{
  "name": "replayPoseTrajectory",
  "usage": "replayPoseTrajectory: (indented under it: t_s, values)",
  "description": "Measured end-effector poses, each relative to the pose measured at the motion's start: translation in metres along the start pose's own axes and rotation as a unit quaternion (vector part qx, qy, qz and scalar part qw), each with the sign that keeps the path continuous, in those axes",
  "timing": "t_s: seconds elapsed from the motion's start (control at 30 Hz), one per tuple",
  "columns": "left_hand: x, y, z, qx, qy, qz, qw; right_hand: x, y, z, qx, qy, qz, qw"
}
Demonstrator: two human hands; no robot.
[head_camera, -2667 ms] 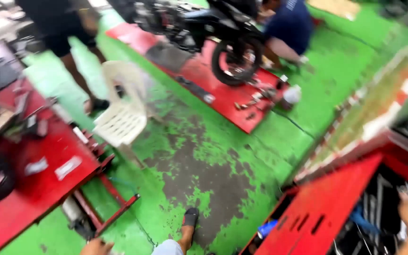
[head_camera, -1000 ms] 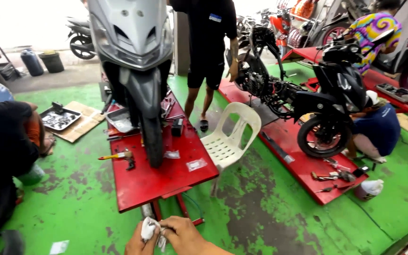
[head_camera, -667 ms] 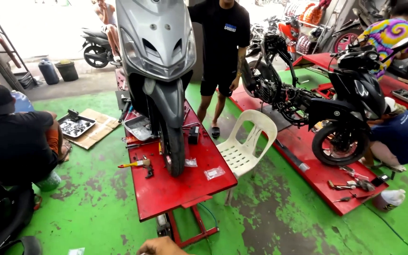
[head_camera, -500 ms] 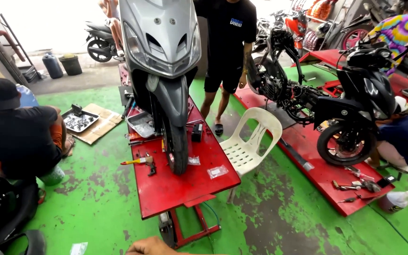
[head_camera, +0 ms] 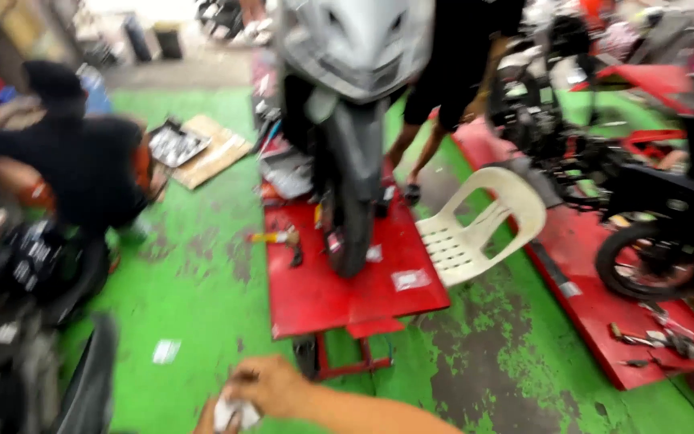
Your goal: Disassembling and reassembling the carburetor/throttle body components of a motorcycle engine.
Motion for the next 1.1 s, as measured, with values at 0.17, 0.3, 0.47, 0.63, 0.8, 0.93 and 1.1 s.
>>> replayPoseTrajectory:
  t_s: [0.17,0.3,0.47,0.63,0.8,0.93,1.1]
  values:
    - [0.197,-0.146,-0.013,-0.071,-0.024,-0.059,0.995,-0.059,0.02,0.028,-0.01,-0.104,-0.037,0.994]
    - [0.143,-0.209,0.042,0.032,-0.083,-0.07,0.994,-0.106,0.065,0.073,-0.099,-0.25,-0.055,0.962]
    - [0.115,-0.288,0.073,0.017,0.007,-0.113,0.993,-0.133,0.128,0.146,-0.098,-0.1,-0.005,0.99]
    - [0.083,-0.349,0.109,0.078,-0.036,-0.118,0.989,-0.141,0.175,0.202,-0.107,0.012,-0.014,0.994]
    - [0.084,-0.387,0.167,0.365,-0.049,-0.497,0.786,-0.145,0.208,0.228,-0.292,-0.136,-0.136,0.937]
    - [0.081,-0.401,0.223,0.373,-0.078,-0.509,0.772,-0.15,0.191,0.272,-0.266,-0.05,-0.063,0.961]
    - [0.102,-0.406,0.314,0.306,0.001,-0.559,0.77,-0.166,0.158,0.354,-0.25,-0.075,0.005,0.965]
Point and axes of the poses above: each hand's wrist, its own z-axis towards the middle knuckle, its own y-axis out of the palm, x = y × z, the point moved 5 cm from there along z, towards the middle knuckle, and after that the axes turned 11 degrees about y, right-handed, at the moved point
